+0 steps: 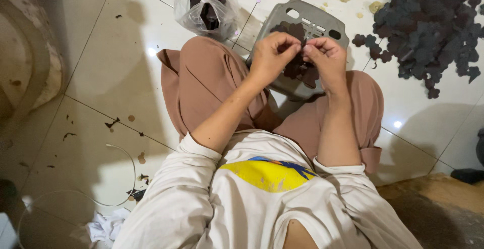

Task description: The person sits on the floor and trims small dark flower-shaped cut pieces by hand, pinching off excess material from each piece. The trimmed pieces are placed into a gray plastic tray on their lap, with piles of untrimmed pieces on the floor nearby.

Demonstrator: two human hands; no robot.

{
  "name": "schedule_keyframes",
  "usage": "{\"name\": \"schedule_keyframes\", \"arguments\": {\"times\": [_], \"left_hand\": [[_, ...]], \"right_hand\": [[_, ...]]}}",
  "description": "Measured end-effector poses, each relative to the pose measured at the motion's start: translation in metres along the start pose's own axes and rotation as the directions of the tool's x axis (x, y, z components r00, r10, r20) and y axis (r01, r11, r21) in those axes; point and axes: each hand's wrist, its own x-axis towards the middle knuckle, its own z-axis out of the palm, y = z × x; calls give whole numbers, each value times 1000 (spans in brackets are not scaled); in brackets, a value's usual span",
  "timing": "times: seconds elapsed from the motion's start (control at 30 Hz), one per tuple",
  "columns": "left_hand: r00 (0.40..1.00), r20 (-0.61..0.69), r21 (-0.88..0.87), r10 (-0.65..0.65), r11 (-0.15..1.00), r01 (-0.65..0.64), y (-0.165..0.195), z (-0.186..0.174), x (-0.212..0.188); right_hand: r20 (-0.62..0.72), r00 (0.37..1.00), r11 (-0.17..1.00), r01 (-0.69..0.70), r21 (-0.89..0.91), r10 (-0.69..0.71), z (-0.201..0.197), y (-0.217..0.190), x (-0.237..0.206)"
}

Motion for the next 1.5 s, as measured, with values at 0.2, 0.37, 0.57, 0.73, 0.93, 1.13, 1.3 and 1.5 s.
{"name": "schedule_keyframes", "arguments": {"times": [0.2,0.37,0.57,0.73,0.93,1.13,1.3,1.5], "left_hand": [[981,99,-166,-167,969,182,-2,6,-2],[966,122,-189,-230,950,250,-5,6,0],[971,143,-379,-190,896,231,-17,12,1],[962,178,-450,-208,852,268,-25,13,2],[975,154,-247,-161,949,196,-15,6,-1],[989,122,-76,-79,993,89,5,2,-3],[997,83,-31,-5,999,8,12,4,-6],[995,96,-85,-33,996,41,11,5,-5]], "right_hand": [[-39,999,999,36,-40,-38,0,6,-1],[25,995,991,95,-92,-93,0,7,-5],[102,981,972,179,-151,-165,2,2,-8],[137,969,964,224,-146,-204,0,3,-8],[120,974,968,207,-142,-190,-5,7,-9],[126,967,967,234,-104,-221,-6,11,-7],[96,972,970,223,-99,-214,-4,17,-6],[86,971,974,225,-32,-222,-4,17,-5]]}}
